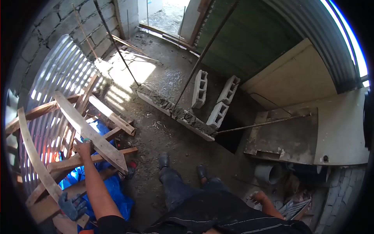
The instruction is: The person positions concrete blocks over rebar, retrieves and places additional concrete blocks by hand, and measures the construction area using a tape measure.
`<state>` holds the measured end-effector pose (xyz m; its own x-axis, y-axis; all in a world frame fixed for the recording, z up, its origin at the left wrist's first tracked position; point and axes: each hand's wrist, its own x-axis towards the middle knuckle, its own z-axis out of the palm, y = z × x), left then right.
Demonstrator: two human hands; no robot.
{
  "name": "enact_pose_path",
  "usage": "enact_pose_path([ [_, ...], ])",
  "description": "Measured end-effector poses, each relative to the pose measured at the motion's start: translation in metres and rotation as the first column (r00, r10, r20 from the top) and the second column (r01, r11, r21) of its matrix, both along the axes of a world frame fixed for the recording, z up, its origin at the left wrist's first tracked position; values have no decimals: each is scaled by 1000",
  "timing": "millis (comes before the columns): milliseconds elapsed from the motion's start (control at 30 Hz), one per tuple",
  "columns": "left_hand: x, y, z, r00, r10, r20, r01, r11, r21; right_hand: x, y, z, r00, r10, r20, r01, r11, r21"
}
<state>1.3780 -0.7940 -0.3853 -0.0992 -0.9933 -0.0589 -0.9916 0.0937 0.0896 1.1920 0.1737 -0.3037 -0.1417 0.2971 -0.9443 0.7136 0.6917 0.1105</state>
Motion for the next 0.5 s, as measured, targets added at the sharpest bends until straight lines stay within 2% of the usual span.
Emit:
enact_pose_path([
  [33, 9, -25, -26, 993, -13, 114, 18, 999, -45, 14, -8, 11, 999, -35, -4, 35, 999, 31],
  [100, 2, -40, -27, 978, -28, 208, 15, 998, 66, 39, -22, 29, 993, -9, 114, -10, 986, 168],
  [133, 5, -51, -40, 982, -57, 182, 32, 990, 137, 47, -27, 35, 992, -39, 116, 16, 982, 189],
  [167, 12, -66, -54, 985, -78, 155, 46, 978, 201, 49, -28, 35, 998, 22, 54, -28, 993, 116],
  [200, 19, -73, -61, 994, -93, -49, 104, 940, 324, 48, -22, 27, 997, 82, -16, -81, 996, 40],
  [233, 14, -77, -54, 992, -76, -105, 119, 854, 506, 44, -17, 18, 986, 140, -94, -143, 989, -34],
  [300, 10, -78, -57, 986, -167, 4, 149, 892, 427, 33, -35, 12, 935, 236, -263, -286, 943, -170],
  [333, 7, -75, -60, 984, -180, 3, 162, 890, 425, 24, -53, 15, 953, 163, -254, -192, 977, -97],
  [400, 5, -69, -66, 981, -145, 129, 95, 939, 332, -8, -150, 52, 961, -1, -276, 15, 999, 49],
  [433, 2, -71, -68, 980, -154, 130, 104, 938, 329, -21, -178, 60, 961, -11, -276, 25, 999, 46],
  [500, 4, -72, -75, 965, -229, 124, 178, 927, 329, -37, -215, 65, 935, 121, -334, -122, 992, 17],
])
